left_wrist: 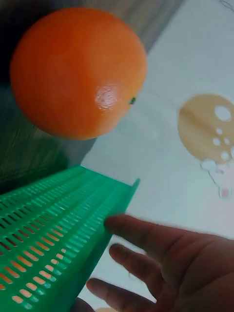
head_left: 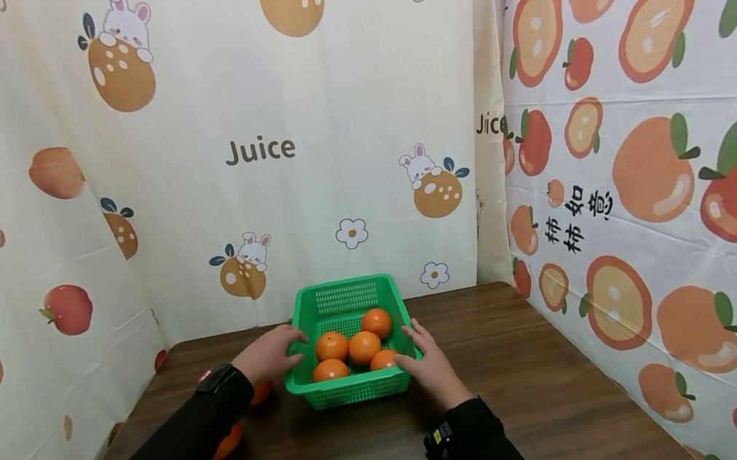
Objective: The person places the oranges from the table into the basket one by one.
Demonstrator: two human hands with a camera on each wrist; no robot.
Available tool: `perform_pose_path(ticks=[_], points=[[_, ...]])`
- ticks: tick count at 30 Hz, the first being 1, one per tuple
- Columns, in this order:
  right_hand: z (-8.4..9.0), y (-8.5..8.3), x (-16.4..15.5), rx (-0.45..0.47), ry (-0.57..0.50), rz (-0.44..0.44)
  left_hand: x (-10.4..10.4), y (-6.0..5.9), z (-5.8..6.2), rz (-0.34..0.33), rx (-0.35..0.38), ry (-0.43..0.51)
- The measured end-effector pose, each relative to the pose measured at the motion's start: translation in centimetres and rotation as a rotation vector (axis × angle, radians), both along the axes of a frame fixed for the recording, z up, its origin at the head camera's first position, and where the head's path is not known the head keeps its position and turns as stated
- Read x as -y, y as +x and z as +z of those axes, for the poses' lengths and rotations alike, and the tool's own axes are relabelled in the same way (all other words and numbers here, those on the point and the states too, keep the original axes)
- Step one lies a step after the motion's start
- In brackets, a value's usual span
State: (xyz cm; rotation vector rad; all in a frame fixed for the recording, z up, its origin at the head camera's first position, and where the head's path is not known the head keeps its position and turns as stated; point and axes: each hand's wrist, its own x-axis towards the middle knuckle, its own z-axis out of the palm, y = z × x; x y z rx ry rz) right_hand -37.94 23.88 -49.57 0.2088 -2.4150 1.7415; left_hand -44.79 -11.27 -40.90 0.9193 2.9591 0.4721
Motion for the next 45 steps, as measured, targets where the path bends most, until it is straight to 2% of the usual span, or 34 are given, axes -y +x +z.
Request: perform_pose_path(ticks=[5,11,16,25,31,38,45], points=[[-0.2,0.0,0.0,0.013,-0.008,-0.009,0.1,2.2,-0.8,0.005,-0.041,-0.057],[-0.2,-0.1,0.1,0.012,-0.016,-0.008,-0.1,4.4,-0.5,0.032,-0.059,-0.025],[-0.1,0.0,0.2,0.014,-0.01,-0.012,0.3,5.5,-0.9,0.079,-0.068,-0.013],[0.0,0.1,0.4,0.016,-0.01,-0.016,0.7,6.4,-1.9,0.144,-0.09,0.015],[0.0,0.2,0.3,0.021,-0.013,-0.018,0.5,7.1,-1.9,0.146,-0.106,0.039],[-0.2,0.0,0.3,0.005,-0.004,-0.007,0.2,7.6,-2.8,0.192,-0.073,0.112],[-0.4,0.0,0.4,-0.009,0.016,-0.014,-0.1,8.0,-3.0,0.213,-0.085,0.138]])
